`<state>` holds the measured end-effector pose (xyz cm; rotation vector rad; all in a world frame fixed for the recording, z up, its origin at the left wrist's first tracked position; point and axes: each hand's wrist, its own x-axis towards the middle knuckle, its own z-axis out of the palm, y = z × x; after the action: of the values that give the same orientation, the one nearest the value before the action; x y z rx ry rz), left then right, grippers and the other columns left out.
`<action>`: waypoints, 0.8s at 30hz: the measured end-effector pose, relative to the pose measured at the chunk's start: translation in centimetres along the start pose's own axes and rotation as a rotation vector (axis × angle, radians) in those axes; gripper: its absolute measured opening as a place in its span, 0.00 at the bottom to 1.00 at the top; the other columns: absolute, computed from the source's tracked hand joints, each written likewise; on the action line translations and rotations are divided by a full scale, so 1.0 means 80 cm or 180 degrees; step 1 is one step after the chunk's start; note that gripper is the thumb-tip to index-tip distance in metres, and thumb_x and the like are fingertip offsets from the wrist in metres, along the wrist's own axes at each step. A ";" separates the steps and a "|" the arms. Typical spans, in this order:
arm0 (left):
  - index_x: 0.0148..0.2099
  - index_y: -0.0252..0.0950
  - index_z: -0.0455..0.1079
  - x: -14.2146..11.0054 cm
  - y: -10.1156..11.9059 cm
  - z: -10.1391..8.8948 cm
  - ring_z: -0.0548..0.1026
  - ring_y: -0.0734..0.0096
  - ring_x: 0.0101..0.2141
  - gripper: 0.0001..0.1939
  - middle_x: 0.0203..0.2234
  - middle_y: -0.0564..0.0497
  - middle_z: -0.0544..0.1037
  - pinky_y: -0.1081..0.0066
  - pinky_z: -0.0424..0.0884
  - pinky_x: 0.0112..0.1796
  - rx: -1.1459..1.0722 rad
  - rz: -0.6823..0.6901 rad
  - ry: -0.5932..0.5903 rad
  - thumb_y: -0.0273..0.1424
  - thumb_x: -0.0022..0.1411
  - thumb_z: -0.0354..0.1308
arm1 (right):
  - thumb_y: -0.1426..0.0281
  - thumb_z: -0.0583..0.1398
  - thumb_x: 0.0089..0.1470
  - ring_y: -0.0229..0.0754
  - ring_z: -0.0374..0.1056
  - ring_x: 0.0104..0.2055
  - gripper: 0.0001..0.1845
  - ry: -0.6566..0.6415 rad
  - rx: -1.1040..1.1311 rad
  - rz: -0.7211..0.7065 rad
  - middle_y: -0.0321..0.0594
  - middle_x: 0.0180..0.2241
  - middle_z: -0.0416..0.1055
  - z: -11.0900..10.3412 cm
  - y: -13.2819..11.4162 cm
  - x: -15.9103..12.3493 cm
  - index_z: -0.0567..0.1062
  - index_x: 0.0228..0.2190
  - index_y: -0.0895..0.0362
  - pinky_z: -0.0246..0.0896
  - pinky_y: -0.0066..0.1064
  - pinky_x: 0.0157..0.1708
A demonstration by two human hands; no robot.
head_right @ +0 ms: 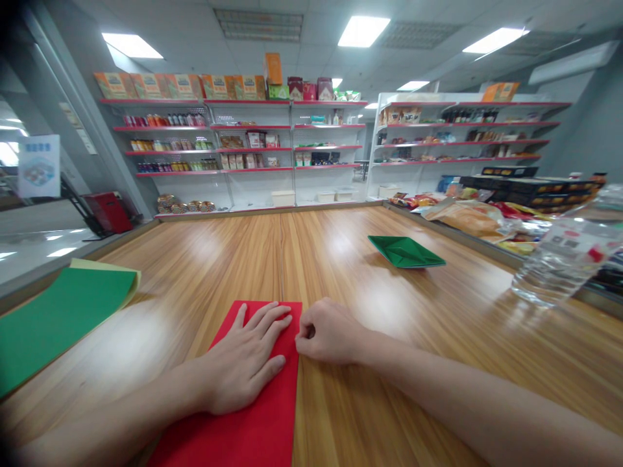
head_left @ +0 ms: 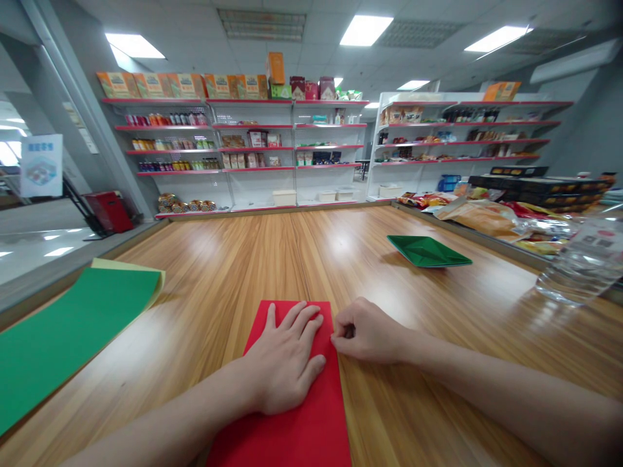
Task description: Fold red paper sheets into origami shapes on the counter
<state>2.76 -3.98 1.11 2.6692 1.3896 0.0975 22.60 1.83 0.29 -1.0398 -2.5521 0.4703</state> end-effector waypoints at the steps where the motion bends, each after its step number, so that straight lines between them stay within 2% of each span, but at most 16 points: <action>1: 0.65 0.31 0.49 0.000 0.000 0.000 0.45 0.48 0.63 0.32 0.64 0.37 0.50 0.38 0.46 0.57 -0.0003 0.0001 0.0004 0.46 0.67 0.33 | 0.75 0.55 0.39 0.29 0.50 0.17 0.08 -0.0016 0.0013 0.0002 0.31 0.14 0.57 -0.001 -0.001 0.000 0.67 0.13 0.61 0.43 0.22 0.18; 9: 0.65 0.32 0.49 0.002 -0.005 0.006 0.45 0.48 0.63 0.32 0.64 0.38 0.50 0.38 0.45 0.57 0.0011 -0.0049 0.0043 0.46 0.67 0.33 | 0.75 0.56 0.39 0.29 0.49 0.17 0.08 0.0030 0.0039 0.0063 0.31 0.13 0.56 -0.001 -0.005 -0.002 0.68 0.13 0.61 0.43 0.22 0.18; 15: 0.65 0.30 0.50 0.007 -0.020 0.007 0.45 0.47 0.63 0.32 0.64 0.37 0.50 0.35 0.44 0.55 0.0126 -0.0365 0.0127 0.45 0.67 0.32 | 0.73 0.57 0.42 0.30 0.55 0.18 0.08 0.0156 0.0127 0.0122 0.33 0.15 0.64 0.007 -0.002 -0.001 0.72 0.16 0.61 0.45 0.22 0.19; 19: 0.65 0.30 0.49 0.005 -0.014 0.008 0.46 0.47 0.63 0.32 0.64 0.37 0.51 0.36 0.44 0.56 0.0177 -0.0295 0.0094 0.45 0.67 0.32 | 0.72 0.56 0.46 0.31 0.57 0.20 0.10 0.0501 0.0084 0.0341 0.35 0.17 0.66 0.015 0.004 0.009 0.72 0.17 0.60 0.47 0.23 0.21; 24: 0.65 0.29 0.49 0.004 -0.008 0.010 0.46 0.46 0.63 0.32 0.64 0.36 0.51 0.35 0.44 0.56 0.0181 -0.0276 0.0071 0.45 0.67 0.32 | 0.71 0.57 0.46 0.32 0.58 0.20 0.10 0.0468 0.0082 0.0419 0.35 0.17 0.67 0.014 0.005 0.018 0.71 0.17 0.60 0.47 0.23 0.21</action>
<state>2.53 -3.45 0.27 2.6560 1.5349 0.0806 21.42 2.93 -0.57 -1.1921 -2.3536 0.4423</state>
